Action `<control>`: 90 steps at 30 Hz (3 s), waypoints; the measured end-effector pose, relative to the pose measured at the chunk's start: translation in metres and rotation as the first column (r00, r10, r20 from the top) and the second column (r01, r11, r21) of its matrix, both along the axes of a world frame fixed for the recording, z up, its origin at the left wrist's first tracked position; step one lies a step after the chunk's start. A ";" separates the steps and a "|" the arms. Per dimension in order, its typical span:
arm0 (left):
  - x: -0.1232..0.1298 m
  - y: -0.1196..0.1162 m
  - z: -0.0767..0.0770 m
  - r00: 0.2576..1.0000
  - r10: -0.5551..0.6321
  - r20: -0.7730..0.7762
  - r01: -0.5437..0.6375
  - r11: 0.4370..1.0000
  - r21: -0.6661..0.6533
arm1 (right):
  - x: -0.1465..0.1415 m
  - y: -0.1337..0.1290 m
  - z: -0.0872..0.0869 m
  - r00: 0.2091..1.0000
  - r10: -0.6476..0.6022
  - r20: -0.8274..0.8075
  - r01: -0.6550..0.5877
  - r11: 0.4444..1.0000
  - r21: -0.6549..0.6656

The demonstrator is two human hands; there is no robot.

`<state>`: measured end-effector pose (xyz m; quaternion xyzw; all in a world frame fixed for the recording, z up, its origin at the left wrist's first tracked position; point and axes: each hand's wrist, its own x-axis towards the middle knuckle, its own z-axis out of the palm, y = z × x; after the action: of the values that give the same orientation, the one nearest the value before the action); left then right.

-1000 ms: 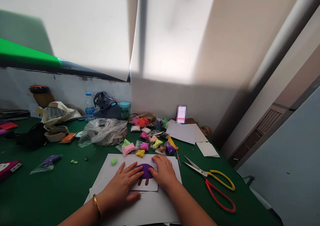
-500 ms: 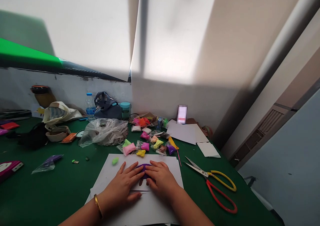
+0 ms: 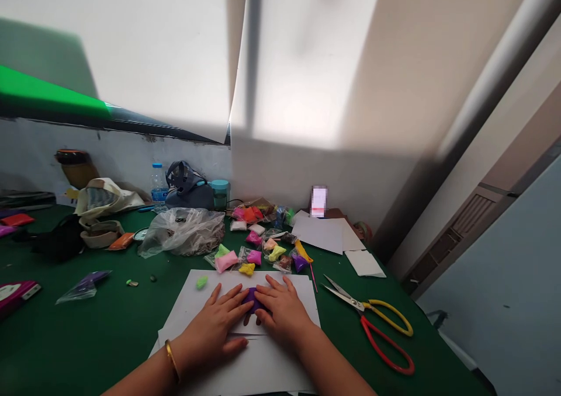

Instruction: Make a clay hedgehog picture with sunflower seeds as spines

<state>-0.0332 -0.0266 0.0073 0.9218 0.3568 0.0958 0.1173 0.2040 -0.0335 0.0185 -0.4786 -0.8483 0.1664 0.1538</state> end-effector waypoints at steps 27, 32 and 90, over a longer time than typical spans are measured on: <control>0.000 0.007 -0.006 0.943 0.202 0.265 -0.215 0.976 0.022 | -0.002 0.000 -0.004 0.995 0.100 -0.028 -0.097 0.991 0.096; -0.001 0.007 -0.004 0.939 0.198 0.281 -0.209 0.978 0.008 | -0.004 0.000 -0.005 0.992 0.119 -0.029 -0.117 0.991 0.068; 0.003 -0.003 0.008 0.994 0.027 0.103 -0.042 0.989 0.140 | 0.004 0.004 -0.023 0.963 -0.005 -0.268 0.065 0.975 0.214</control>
<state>-0.0299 -0.0297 0.0151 0.9155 0.3586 0.1694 0.0675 0.2083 -0.0293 -0.0042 -0.4468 -0.8246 0.1312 0.3213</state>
